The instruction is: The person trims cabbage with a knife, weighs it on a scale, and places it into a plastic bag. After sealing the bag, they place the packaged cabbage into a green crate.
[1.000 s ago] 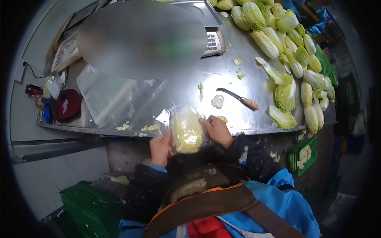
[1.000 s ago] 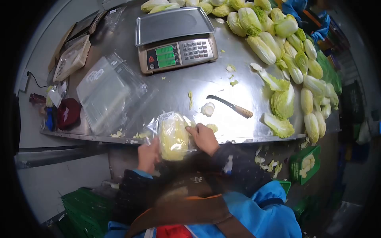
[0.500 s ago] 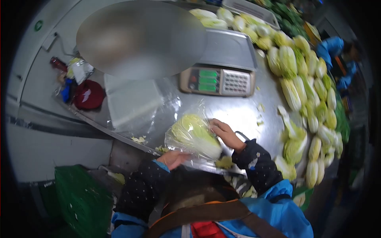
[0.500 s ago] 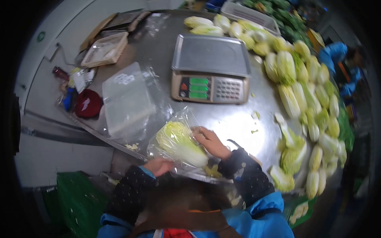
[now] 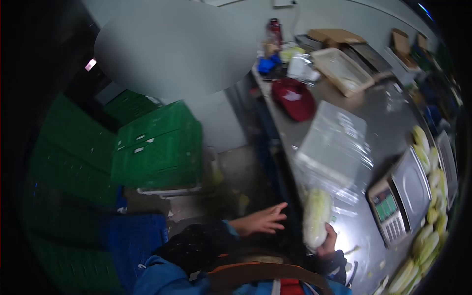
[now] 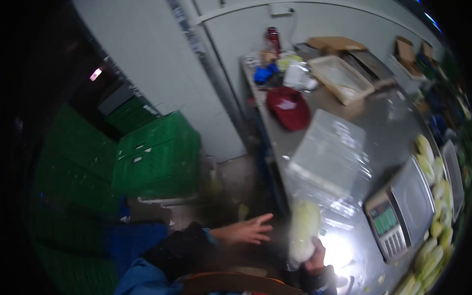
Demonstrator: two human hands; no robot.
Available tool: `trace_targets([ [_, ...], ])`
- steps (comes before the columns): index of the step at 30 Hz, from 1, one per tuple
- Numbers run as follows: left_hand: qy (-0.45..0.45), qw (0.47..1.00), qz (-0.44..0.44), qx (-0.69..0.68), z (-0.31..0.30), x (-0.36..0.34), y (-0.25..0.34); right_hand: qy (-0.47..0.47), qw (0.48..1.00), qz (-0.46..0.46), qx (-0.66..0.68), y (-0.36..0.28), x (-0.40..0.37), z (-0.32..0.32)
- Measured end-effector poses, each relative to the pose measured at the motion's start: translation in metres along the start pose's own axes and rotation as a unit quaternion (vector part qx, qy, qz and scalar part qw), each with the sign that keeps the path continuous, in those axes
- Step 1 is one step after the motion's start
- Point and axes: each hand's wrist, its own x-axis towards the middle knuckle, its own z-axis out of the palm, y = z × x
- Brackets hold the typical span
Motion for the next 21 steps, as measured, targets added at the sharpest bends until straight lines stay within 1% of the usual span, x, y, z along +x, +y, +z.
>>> trace_targets([
  [1,0.049,0.996,0.059,0.037,-0.038,-0.014,-0.009,-0.012,1.0,0.004,0.014,0.004,0.006,0.003],
  [2,0.119,0.987,0.096,0.052,-0.089,-0.029,-0.027,-0.034,0.999,-0.001,0.001,0.011,0.017,0.002],
  [3,0.276,0.952,0.102,0.079,-0.113,-0.059,-0.026,-0.053,0.998,-0.01,-0.011,0.019,0.027,0.0],
  [4,0.393,0.902,0.145,0.107,-0.152,-0.081,-0.033,-0.061,0.998,-0.003,-0.017,0.025,0.035,-0.001],
  [5,0.479,0.825,0.193,0.231,-0.181,-0.113,-0.026,-0.107,0.989,-0.011,-0.104,0.032,0.043,-0.001],
  [6,0.513,0.782,0.195,0.296,-0.224,-0.143,-0.024,-0.153,0.97,-0.022,-0.189,0.042,0.054,0.001],
  [7,0.549,0.714,0.163,0.402,-0.242,-0.181,0.002,-0.179,0.979,0.086,0.05,0.058,0.066,0.01],
  [8,0.586,0.672,0.156,0.426,-0.286,-0.208,0.007,-0.172,0.978,0.098,0.07,0.069,0.077,0.022],
  [9,0.632,0.57,0.166,0.498,-0.332,-0.229,0.011,-0.161,0.98,0.104,0.048,0.084,0.086,0.04],
  [11,0.661,0.508,0.14,0.534,-0.407,-0.263,0.026,-0.15,0.982,0.114,0.017,0.112,0.105,0.079],
  [12,0.659,0.511,0.145,0.533,-0.441,-0.272,0.03,-0.145,0.982,0.122,0.003,0.127,0.117,0.101],
  [14,0.634,0.465,0.1,0.61,-0.492,-0.281,0.045,-0.141,0.979,0.143,-0.019,0.154,0.134,0.142],
  [15,0.632,0.469,0.107,0.608,-0.514,-0.282,0.05,-0.142,0.977,0.158,-0.028,0.168,0.145,0.162],
  [17,0.545,0.573,-0.072,0.607,-0.529,-0.28,0.063,-0.146,0.97,0.19,-0.049,0.187,0.163,0.196],
  [18,0.519,0.577,-0.06,0.628,-0.559,-0.273,0.055,-0.148,0.965,0.207,-0.06,0.196,0.171,0.211],
  [19,0.511,0.584,-0.056,0.628,-0.56,-0.276,0.063,-0.151,0.96,0.228,-0.066,0.203,0.18,0.226],
  [21,0.425,0.633,-0.111,0.637,-0.556,-0.291,0.089,-0.164,0.944,0.274,-0.081,0.214,0.2,0.255],
])
